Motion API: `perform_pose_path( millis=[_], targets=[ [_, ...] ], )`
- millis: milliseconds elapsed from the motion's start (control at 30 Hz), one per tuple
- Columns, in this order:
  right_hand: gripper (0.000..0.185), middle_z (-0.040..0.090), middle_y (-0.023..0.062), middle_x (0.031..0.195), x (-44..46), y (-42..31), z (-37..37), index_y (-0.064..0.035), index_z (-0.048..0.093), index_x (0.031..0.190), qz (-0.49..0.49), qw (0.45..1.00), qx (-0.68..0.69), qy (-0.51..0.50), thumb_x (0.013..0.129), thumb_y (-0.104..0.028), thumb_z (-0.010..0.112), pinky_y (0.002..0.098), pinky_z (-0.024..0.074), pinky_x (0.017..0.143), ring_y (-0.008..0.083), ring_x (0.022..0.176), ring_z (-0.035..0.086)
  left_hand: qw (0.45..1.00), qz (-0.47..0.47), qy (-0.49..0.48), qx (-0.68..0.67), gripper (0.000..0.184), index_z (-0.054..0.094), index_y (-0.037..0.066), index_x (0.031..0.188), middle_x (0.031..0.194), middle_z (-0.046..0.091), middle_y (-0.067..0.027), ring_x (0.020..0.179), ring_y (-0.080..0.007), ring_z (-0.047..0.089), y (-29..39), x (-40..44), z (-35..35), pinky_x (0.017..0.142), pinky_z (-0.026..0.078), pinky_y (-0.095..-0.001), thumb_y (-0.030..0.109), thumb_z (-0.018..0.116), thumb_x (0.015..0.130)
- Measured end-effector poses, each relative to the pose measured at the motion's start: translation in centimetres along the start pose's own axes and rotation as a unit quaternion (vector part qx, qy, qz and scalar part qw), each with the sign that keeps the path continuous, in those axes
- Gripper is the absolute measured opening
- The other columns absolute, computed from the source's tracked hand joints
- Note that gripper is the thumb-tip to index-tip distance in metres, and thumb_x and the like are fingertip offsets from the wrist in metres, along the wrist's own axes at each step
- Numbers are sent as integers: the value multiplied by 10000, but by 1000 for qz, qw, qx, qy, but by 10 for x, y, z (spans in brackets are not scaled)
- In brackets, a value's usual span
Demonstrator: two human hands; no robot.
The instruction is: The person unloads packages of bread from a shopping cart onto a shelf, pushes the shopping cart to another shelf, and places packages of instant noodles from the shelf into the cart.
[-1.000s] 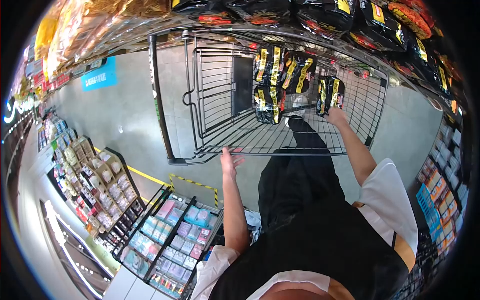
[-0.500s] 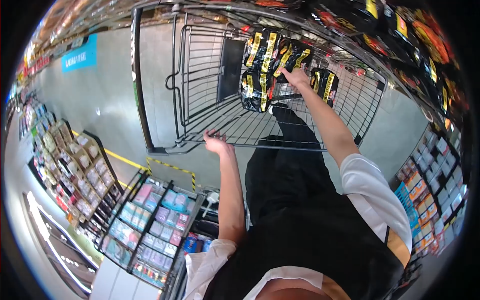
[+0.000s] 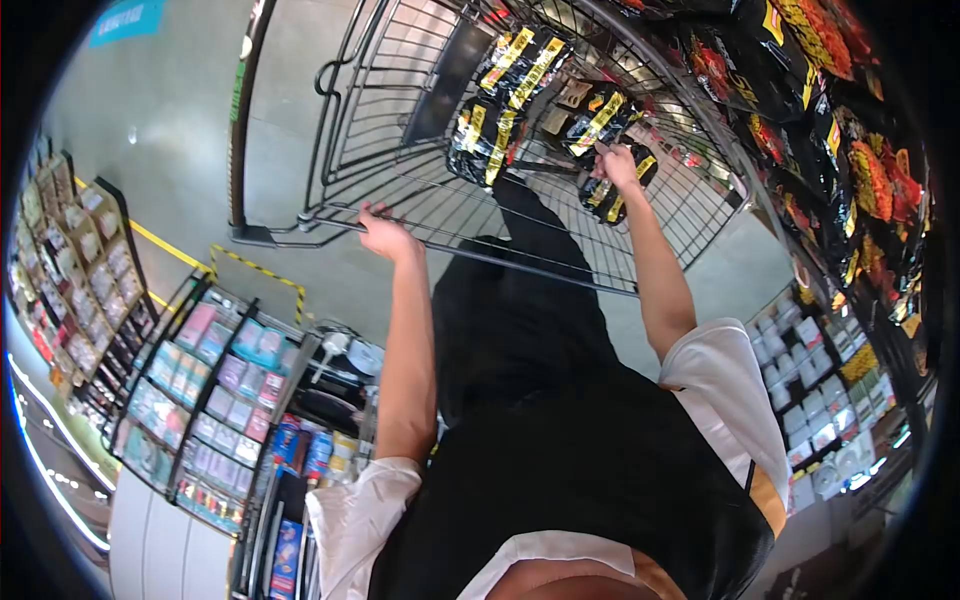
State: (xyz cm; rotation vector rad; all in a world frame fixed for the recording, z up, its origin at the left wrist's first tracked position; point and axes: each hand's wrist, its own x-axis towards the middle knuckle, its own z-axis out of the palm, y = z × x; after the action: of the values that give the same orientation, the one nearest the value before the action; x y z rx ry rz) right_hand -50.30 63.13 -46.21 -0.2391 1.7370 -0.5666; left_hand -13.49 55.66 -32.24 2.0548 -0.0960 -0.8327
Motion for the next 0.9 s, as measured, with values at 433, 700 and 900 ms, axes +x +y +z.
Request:
perform_pose_path(
  millis=[433, 700, 900],
  targets=[
    [289, 527, 161, 546, -39, -49, 6, 47, 486, 687, -43, 925, 341, 163, 921, -122, 474, 429, 572, 487, 347, 512, 620, 999, 26, 35, 12, 233, 586, 51, 950, 786, 593, -52, 697, -147, 525, -5, 7, 1, 503, 406, -304, 225, 449, 877],
    [295, 494, 123, 513, -92, -70, -6, 6, 475, 655, -93, 932, 292, 191, 913, -138, 483, 443, 572, 512, 356, 540, 632, 998, 31, 49, 10, 231, 598, 30, 915, 764, 606, -44, 648, -137, 514, -5, 7, 3, 486, 392, -292, 207, 462, 859],
    [310, 446, 79, 459, -149, -84, -3, -30, 456, 633, -157, 944, 250, 146, 915, -154, 495, 385, 539, 433, 246, 422, 577, 998, 52, 45, -15, 203, 593, 13, 889, 733, 600, -64, 604, -139, 496, -13, 16, 2, 496, 387, -297, 189, 498, 855]
  ],
)
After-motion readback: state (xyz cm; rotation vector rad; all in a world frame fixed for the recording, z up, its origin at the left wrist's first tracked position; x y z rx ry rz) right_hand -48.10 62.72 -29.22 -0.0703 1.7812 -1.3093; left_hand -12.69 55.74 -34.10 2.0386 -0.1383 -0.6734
